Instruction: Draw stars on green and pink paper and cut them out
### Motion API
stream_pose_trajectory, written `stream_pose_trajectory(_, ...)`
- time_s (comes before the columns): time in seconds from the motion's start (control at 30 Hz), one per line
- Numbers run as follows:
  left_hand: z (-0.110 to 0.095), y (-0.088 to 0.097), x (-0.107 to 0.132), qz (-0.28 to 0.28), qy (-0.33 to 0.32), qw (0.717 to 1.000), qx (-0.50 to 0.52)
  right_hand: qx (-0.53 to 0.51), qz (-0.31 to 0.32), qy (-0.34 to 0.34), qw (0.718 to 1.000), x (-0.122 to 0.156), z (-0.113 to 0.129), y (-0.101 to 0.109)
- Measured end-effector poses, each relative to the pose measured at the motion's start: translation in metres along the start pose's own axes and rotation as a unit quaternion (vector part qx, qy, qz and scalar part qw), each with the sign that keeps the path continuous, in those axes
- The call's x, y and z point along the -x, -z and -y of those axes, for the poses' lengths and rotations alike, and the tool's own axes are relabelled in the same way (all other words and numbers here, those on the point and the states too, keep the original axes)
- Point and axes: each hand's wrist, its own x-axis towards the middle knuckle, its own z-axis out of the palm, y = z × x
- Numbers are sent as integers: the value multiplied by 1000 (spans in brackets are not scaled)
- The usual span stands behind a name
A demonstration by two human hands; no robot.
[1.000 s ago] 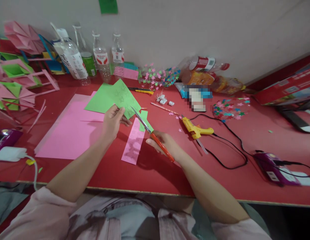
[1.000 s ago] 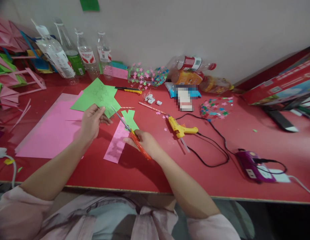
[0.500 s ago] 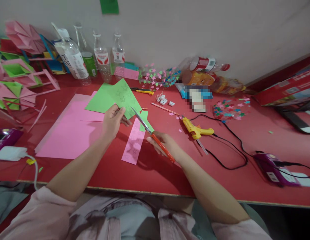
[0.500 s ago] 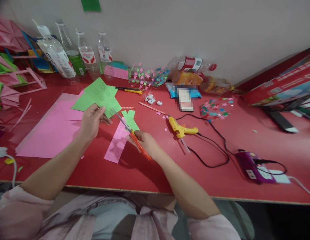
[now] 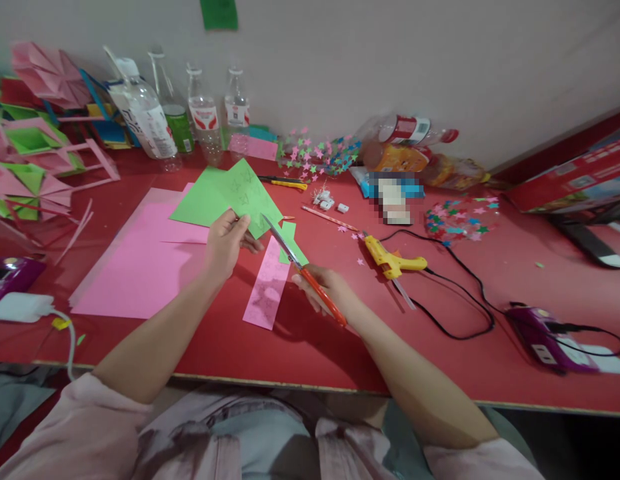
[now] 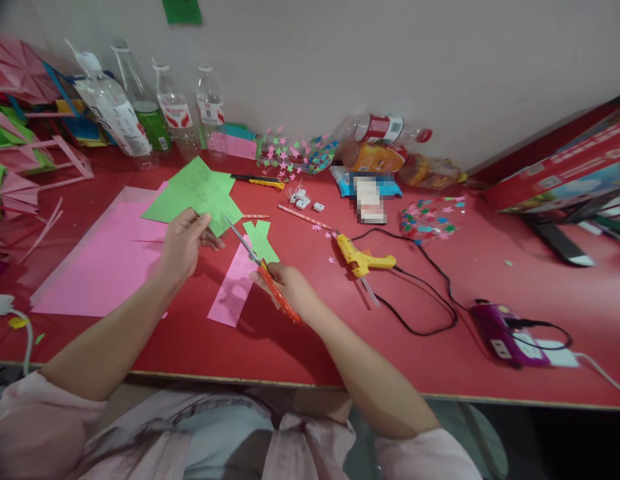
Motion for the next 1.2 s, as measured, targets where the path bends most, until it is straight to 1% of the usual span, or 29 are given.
stream_pose_trajectory(0.2,-1,0,1,9,4,1000,10,-15,-4,-10,1000,2,3,-4)
stream_pose_trajectory(0.4,0,-2,5,34,5,999,11,12,19,-4,1000,-3,-1,-5)
stream_pose_trajectory(0.6,3,-6,8,16,15,1000,14,-38,23,-15,999,-3,-1,-7)
stream_pose_trajectory(0.7,4,-7,7,13,21,999,26,-46,22,-18,999,-2,1,-9)
stream_pose_trajectory(0.87,3,-7,7,11,32,999,33,-44,-10,-18,999,1,3,-10)
stream_pose_trajectory(1.0,1,-5,7,21,30,999,34,-23,-19,-5,1000,2,3,-8)
stream_pose_trajectory(1.2,-1,-4,6,60,48,997,-1,6,-23,0,1000,3,2,-5)
